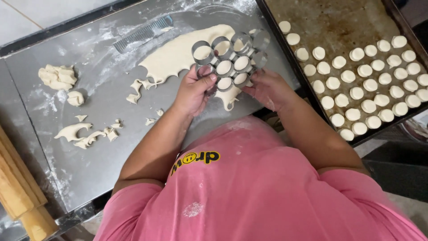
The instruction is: Rolling out dough and using a multi-circle cutter to stamp out small pieces and place them on a baking tray.
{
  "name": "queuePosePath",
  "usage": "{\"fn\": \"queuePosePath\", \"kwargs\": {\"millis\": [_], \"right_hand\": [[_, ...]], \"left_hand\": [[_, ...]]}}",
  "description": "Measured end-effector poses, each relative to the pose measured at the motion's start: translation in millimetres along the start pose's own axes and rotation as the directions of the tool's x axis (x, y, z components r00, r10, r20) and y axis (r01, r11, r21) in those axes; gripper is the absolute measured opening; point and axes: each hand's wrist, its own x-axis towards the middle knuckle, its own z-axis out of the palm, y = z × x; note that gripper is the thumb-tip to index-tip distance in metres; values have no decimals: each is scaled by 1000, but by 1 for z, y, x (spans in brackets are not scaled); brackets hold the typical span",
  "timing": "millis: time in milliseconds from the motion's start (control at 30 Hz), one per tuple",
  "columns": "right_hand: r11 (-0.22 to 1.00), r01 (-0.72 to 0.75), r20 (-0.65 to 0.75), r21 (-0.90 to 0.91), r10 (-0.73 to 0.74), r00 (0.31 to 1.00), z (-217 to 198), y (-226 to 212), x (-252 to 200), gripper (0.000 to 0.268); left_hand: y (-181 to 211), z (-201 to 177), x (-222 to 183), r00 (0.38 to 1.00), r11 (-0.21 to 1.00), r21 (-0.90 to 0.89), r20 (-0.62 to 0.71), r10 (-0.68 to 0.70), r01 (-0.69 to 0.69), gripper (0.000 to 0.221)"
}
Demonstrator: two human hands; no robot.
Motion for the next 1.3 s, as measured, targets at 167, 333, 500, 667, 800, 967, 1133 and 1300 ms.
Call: {"fn": "queuePosePath", "kwargs": {"millis": [167, 333, 500, 667, 800, 967, 1133, 1300], "right_hand": [[994, -1, -35, -108, -2, 999, -90, -16, 25, 34], [883, -59, -378, -466, -139, 915, -142, -106, 68, 34], [377, -306, -441, -874, -353, 825, -219, -142, 115, 33], [162, -383, -408, -909, -172, 896, -207, -141, 123, 27], [149, -379, -397, -913, -125, 909, -190, -146, 122, 29], [-17, -426, -411, -905, -228, 882, -208, -143, 135, 28], [25, 62, 39, -998, -540, 841, -165, -109, 117, 26], [924, 273, 347, -267, -172, 922, -95, -5, 81, 67]], "left_hand": [[16, 7, -1, 997, 997, -67, -67, -36, 32, 23], [4, -21, 14, 976, 984, -144, -175, -126, 102, 26], [6, -20, 18, 958, 979, -161, -236, -164, 128, 27], [3, -27, 18, 954, 975, -167, -236, -185, 148, 29], [2, -28, 17, 963, 975, -173, -206, -172, 137, 27], [5, -21, 15, 967, 973, -178, -181, -180, 148, 26], [0, -21, 13, 964, 967, -209, -192, -186, 145, 24], [-18, -16, 11, 992, 936, -348, -124, 10, -53, 18]]}}
